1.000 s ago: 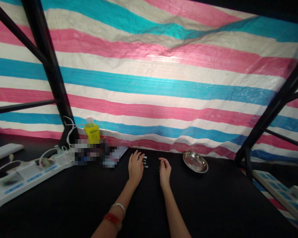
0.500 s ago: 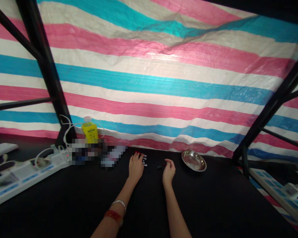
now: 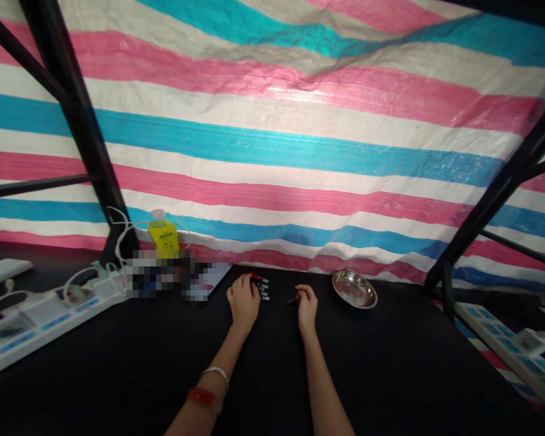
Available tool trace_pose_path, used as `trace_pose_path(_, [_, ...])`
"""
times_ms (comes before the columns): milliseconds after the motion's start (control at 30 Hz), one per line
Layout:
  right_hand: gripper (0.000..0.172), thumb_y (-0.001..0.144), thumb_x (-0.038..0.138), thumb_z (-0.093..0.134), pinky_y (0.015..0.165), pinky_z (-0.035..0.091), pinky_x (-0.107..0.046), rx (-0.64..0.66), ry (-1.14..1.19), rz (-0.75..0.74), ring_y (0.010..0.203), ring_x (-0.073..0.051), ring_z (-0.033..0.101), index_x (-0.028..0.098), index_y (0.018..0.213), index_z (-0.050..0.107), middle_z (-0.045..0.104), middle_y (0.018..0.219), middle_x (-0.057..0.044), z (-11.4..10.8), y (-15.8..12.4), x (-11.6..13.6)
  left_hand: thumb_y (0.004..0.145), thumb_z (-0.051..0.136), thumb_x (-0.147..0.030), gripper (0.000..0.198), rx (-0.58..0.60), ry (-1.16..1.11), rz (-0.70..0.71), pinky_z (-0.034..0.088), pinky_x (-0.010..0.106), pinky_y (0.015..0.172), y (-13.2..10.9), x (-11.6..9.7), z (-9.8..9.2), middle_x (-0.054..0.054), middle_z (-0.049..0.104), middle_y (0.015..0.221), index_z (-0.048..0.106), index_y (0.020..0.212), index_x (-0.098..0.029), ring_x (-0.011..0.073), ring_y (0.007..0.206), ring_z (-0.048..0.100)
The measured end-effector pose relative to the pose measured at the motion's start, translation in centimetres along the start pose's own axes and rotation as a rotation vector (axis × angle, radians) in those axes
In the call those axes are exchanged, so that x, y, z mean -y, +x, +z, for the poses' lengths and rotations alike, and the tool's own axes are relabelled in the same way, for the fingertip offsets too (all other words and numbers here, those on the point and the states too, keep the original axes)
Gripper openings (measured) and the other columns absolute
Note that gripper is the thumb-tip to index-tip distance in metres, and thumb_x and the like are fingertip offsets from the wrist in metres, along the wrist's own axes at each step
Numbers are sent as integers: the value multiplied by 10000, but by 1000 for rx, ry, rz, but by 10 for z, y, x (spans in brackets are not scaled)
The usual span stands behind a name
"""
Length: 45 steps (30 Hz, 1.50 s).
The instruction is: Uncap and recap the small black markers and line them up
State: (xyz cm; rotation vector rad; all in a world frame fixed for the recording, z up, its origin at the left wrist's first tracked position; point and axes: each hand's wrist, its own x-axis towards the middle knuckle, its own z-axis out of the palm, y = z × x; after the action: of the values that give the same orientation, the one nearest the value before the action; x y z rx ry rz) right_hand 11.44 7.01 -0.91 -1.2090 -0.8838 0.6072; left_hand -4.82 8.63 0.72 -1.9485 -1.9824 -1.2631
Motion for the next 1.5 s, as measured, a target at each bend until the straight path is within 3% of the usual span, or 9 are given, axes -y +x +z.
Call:
trace_pose_path(100, [183,696,236,450,671,371,-286,75,-228,-69,679,-178,484,207,724,629,521,636,3,-1,-5,5,832,439,-258,335,7,19,-86,339,450,897,1,2,-1,148,555,1171,531,1138,-159,276,1100,483])
trace_pose_path(233, [177,710,188,474,732,348,-305,217,-530,-231,761,-200,479,216,708,649,571,678,-20,-1,-13,15,805,500,-374,338,99,77,75,277,490,952,-2,1,5,145,501,1250,577,1090,-209,293,1161,431])
trace_pose_path(300, [173,713,179,496,736,331,-306,252,-663,-269,777,-202,473,223,704,663,578,689,-25,0,-16,20,780,516,-448,431,96,134,123,251,501,968,-4,0,8,167,483,1267,563,1122,-189,310,1173,413])
trace_pose_path(433, [161,720,191,530,739,315,-301,246,-803,-266,804,-198,474,236,717,685,574,729,-30,2,-21,28,701,547,-569,711,85,248,39,230,516,974,-6,-2,13,236,462,1261,480,1223,-91,350,1177,397])
trace_pose_path(867, [156,720,187,532,773,343,-315,217,-796,-264,844,-209,488,227,741,681,584,793,-41,3,-22,30,684,486,-644,819,81,313,-41,195,563,963,-1,-12,10,257,545,1107,473,1222,-26,390,1094,437])
trace_pose_path(1267, [291,704,165,510,868,344,-355,263,-769,-265,1018,-228,499,255,922,681,602,1018,-57,4,-19,19,721,502,-523,526,92,284,22,222,547,939,0,-13,5,161,603,955,610,1039,-118,327,943,511])
trace_pose_path(1400, [294,737,196,495,900,333,-363,268,-740,-253,1053,-222,502,258,961,674,612,1059,-57,3,-19,20,712,537,-505,483,24,202,81,192,573,952,-1,-14,2,161,601,1019,625,1029,-151,330,986,508])
trace_pose_path(1500, [278,799,267,456,911,332,-371,253,-649,-244,1040,-216,526,250,982,664,638,1045,-50,4,-18,19,725,565,-467,490,-33,102,211,176,553,986,-3,-15,0,162,550,1170,590,1123,-182,319,1066,494])
